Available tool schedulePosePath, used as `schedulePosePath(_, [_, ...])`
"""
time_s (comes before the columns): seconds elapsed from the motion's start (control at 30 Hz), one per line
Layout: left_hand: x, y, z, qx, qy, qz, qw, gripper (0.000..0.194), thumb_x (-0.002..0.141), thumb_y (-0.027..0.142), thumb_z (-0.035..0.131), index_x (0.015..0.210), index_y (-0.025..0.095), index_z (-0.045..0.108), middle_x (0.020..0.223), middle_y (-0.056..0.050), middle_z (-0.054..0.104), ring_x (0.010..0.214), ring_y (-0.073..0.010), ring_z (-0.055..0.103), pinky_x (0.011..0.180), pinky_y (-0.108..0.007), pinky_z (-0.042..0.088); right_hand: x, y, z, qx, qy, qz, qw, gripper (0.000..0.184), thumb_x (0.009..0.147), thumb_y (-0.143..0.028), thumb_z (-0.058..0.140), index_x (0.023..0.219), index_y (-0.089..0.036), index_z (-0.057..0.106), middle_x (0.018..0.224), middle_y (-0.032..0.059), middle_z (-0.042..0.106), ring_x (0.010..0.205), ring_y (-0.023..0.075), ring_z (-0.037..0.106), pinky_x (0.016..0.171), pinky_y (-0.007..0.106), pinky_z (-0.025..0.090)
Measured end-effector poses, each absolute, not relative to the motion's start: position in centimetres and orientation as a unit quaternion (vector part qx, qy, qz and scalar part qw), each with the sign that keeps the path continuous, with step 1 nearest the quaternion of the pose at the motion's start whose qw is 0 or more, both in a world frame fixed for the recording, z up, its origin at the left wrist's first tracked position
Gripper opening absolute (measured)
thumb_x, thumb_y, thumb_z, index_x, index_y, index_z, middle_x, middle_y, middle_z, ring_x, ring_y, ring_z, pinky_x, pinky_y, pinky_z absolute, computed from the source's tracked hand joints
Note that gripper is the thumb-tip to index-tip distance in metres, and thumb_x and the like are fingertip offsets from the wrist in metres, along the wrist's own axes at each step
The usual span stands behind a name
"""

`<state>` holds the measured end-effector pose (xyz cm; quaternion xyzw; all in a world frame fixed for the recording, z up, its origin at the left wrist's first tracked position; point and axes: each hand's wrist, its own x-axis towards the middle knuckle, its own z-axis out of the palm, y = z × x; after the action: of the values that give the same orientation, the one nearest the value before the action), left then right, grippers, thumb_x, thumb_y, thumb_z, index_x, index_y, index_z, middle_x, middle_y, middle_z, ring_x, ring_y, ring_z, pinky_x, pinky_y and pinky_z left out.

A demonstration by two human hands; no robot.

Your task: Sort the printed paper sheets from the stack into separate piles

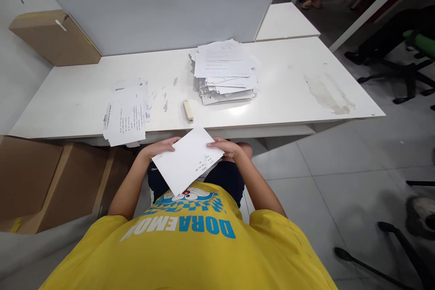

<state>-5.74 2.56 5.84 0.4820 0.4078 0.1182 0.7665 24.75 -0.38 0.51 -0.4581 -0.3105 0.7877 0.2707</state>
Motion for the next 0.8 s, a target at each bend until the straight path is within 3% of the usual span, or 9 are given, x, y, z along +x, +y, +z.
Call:
schedulePosePath(0.1, [-7.1,1.3,4.9,0.418,0.468,0.205,0.751,0.071,0.069,0.040,0.078,0.136,0.025,0.058,0.105,-0.011,0.074,0.084,-0.0271,0.072,0.064,-0.031,0.055,23.9,-2.0,0.3,-0.460,-0.309,0.779,0.294,0.045,0.053,-0.031,0.089,0.093,-0.016,0.073,0.084,0.0086,0.077,0.067,0.0208,0.069,0.061,0.032,0.055])
schedulePosePath(0.23, [-7.9,-3.1,2.7,0.326,0.506,0.357,0.714,0.060,0.082,0.063,0.059,0.125,0.022,0.065,0.108,-0.012,0.074,0.095,-0.0311,0.071,0.072,-0.038,0.056,22.6,-4.7,-0.3,-0.490,-0.301,0.725,0.378,0.046,0.055,-0.039,0.088,0.092,-0.018,0.072,0.087,0.0075,0.077,0.073,0.0226,0.070,0.068,0.034,0.056])
schedulePosePath(0.47, [-4.2,-6.5,1.6,0.320,0.533,0.539,0.569,0.065,0.084,0.073,0.047,0.122,0.024,0.064,0.111,-0.009,0.073,0.114,-0.0324,0.063,0.086,-0.042,0.055,22.0,-7.1,-0.4,-0.513,-0.310,0.707,0.376,0.050,0.056,-0.048,0.087,0.094,-0.020,0.071,0.094,0.0079,0.076,0.083,0.0270,0.070,0.075,0.039,0.055])
schedulePosePath(0.53, [-3.7,-6.1,1.6,0.329,0.545,0.512,0.577,0.066,0.078,0.071,0.058,0.121,0.021,0.063,0.111,-0.010,0.072,0.110,-0.0323,0.064,0.086,-0.041,0.054,22.5,-7.1,-0.5,-0.523,-0.314,0.696,0.379,0.051,0.055,-0.049,0.087,0.094,-0.020,0.071,0.094,0.0073,0.076,0.084,0.0268,0.070,0.075,0.039,0.055])
schedulePosePath(0.63, [-2.7,-5.3,1.8,0.358,0.555,0.478,0.579,0.066,0.069,0.054,0.075,0.123,0.020,0.059,0.110,-0.009,0.070,0.102,-0.0284,0.066,0.083,-0.037,0.053,23.9,-6.7,-0.5,-0.542,-0.327,0.667,0.392,0.050,0.055,-0.047,0.087,0.094,-0.019,0.071,0.094,0.0067,0.076,0.086,0.0264,0.069,0.078,0.039,0.054])
schedulePosePath(0.8, [0.5,-2.4,2.1,0.428,0.546,0.503,0.515,0.055,0.078,0.038,0.067,0.128,0.022,0.051,0.115,-0.008,0.064,0.105,-0.0237,0.062,0.090,-0.034,0.050,26.7,-5.9,0.7,-0.578,-0.334,0.600,0.441,0.047,0.057,-0.046,0.085,0.094,-0.020,0.072,0.095,0.0058,0.076,0.087,0.0260,0.068,0.081,0.040,0.053])
